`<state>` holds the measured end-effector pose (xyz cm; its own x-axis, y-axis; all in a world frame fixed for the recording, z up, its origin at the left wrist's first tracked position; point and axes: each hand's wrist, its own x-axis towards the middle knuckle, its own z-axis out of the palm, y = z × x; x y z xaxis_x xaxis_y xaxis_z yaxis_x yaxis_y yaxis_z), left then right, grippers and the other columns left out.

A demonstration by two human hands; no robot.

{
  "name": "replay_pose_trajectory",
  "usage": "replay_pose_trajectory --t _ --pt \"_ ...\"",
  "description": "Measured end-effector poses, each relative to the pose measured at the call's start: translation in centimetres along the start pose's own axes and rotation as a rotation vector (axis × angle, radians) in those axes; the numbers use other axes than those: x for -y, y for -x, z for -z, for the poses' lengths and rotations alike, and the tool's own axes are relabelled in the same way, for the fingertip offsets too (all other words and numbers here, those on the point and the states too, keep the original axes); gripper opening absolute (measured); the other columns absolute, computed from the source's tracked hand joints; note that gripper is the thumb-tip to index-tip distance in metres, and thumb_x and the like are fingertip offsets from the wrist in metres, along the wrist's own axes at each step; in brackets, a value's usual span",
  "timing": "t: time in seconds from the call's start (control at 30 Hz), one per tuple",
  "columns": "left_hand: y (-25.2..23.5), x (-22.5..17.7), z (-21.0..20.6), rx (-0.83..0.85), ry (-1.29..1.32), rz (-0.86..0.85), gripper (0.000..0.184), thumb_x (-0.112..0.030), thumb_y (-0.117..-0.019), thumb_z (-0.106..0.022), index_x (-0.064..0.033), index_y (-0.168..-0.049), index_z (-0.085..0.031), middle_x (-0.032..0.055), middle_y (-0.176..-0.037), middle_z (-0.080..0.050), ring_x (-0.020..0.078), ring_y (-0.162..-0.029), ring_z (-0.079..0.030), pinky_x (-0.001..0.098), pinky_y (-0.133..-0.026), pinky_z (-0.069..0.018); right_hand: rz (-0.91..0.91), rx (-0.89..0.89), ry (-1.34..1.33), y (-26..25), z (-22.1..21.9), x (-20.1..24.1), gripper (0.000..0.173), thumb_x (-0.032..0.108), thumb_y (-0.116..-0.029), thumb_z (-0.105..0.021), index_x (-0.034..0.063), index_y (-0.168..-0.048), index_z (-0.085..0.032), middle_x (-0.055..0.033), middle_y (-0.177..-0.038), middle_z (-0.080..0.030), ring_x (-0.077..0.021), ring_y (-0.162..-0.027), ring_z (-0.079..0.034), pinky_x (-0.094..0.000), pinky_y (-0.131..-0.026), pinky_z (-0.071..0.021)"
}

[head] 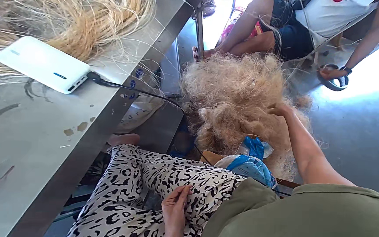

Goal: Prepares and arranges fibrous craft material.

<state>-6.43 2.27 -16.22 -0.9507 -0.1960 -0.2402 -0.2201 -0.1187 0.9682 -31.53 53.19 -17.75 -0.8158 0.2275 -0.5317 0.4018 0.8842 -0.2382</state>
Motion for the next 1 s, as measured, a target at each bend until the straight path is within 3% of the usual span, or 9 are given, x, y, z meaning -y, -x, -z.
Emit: replay_pose_trajectory --t 0.13,0.27,0.37,0.43,0.6,0.7,0.73,0.83,1.0 --pt "0.1 0.0 0.1 0.010 0.019 0.000 0.024 0.000 -0.0954 -0.055 -0.0070 -0.090 -0.076 -0.0094 -0.072 -0.071 -0.0071 -0.051 -0.051 0.0093 -0.046 -0.0389 0.033 -0.057 0.070 2.6 0.8 3.9 0.034 0.020 -0.0930 -0.075 0.0048 -0.123 -0.073 -0.0293 -0.127 -0.065 -0.0498 -0.125 -0.057 -0.0706 -0.105 -0.0407" --pt "0.0 0.2 0.3 0.022 0.034 0.001 0.024 0.000 -0.0951 -0.055 -0.0076 -0.090 -0.077 -0.0098 -0.072 -0.071 -0.0079 -0.050 -0.050 0.0088 -0.046 -0.0378 -0.007 -0.094 0.157 9.3 3.7 11.7 0.027 0.028 -0.0946 -0.074 0.0076 -0.112 -0.078 -0.0255 -0.119 -0.069 -0.0478 -0.117 -0.062 -0.0719 -0.095 -0.0449" --pt "0.0 0.3 0.4 0.022 0.034 0.011 0.025 0.000 -0.0956 -0.054 -0.0075 -0.089 -0.076 -0.0095 -0.071 -0.070 -0.0073 -0.049 -0.049 0.0092 -0.045 -0.0373 0.137 -0.169 0.095 11.7 3.1 15.3 0.020 0.023 -0.0960 -0.070 0.0094 -0.107 -0.079 -0.0217 -0.110 -0.073 -0.0440 -0.109 -0.066 -0.0688 -0.090 -0.0488" --pt "0.0 0.2 0.4 0.022 0.034 0.013 0.024 0.001 -0.0955 -0.055 -0.0072 -0.089 -0.076 -0.0094 -0.070 -0.070 -0.0070 -0.049 -0.049 0.0094 -0.045 -0.0375 0.212 -0.084 -0.004 10.3 1.1 15.5 0.018 0.020 -0.0959 -0.068 0.0065 -0.102 -0.079 -0.0187 -0.098 -0.074 -0.0392 -0.096 -0.070 -0.0660 -0.085 -0.0516" --pt "-0.1 0.3 0.4 0.040 0.025 0.004 0.022 -0.001 -0.0946 -0.056 -0.0076 -0.088 -0.076 -0.0095 -0.071 -0.070 -0.0071 -0.050 -0.049 0.0094 -0.045 -0.0377 -0.004 0.147 -0.085 5.5 -5.1 13.7 0.023 0.017 -0.0987 -0.061 -0.0024 -0.096 -0.072 -0.0170 -0.083 -0.070 -0.0316 -0.073 -0.067 -0.0563 -0.075 -0.0538" --pt "-0.1 0.3 0.4 0.049 0.007 0.004 0.022 -0.001 -0.0952 -0.056 -0.0075 -0.089 -0.076 -0.0095 -0.072 -0.070 -0.0071 -0.051 -0.051 0.0094 -0.046 -0.0388 -0.080 0.283 -0.174 3.5 -9.1 11.8 0.022 0.018 -0.1027 -0.054 0.0023 -0.104 -0.070 -0.0096 -0.078 -0.066 -0.0186 -0.063 -0.061 -0.0384 -0.062 -0.0527" --pt "-0.2 0.3 0.4 0.053 0.004 0.002 0.021 -0.001 -0.0951 -0.057 -0.0077 -0.089 -0.076 -0.0097 -0.073 -0.070 -0.0072 -0.052 -0.051 0.0094 -0.046 -0.0392 -0.043 0.291 -0.181 3.2 -9.8 11.4 0.023 0.016 -0.1035 -0.054 0.0030 -0.111 -0.070 -0.0113 -0.086 -0.068 -0.0197 -0.070 -0.063 -0.0392 -0.067 -0.0542" --pt "-0.2 0.3 0.4 0.052 0.005 0.007 0.021 -0.001 -0.0947 -0.057 -0.0081 -0.089 -0.076 -0.0100 -0.073 -0.071 -0.0073 -0.052 -0.052 0.0093 -0.047 -0.0398 0.092 0.045 -0.147 2.6 -9.9 10.6 0.024 0.009 -0.0986 -0.058 0.0022 -0.117 -0.073 -0.0260 -0.114 -0.069 -0.0439 -0.109 -0.066 -0.0650 -0.092 -0.0503" --pt "-0.3 0.4 0.4 0.052 0.015 0.022 0.022 -0.001 -0.0946 -0.056 -0.0076 -0.089 -0.076 -0.0093 -0.072 -0.070 -0.0074 -0.051 -0.050 0.0093 -0.045 -0.0378 0.125 -0.126 -0.212 2.0 -8.4 9.6 0.020 0.006 -0.0968 -0.059 0.0045 -0.106 -0.077 -0.0226 -0.107 -0.072 -0.0424 -0.105 -0.066 -0.0639 -0.090 -0.0498"
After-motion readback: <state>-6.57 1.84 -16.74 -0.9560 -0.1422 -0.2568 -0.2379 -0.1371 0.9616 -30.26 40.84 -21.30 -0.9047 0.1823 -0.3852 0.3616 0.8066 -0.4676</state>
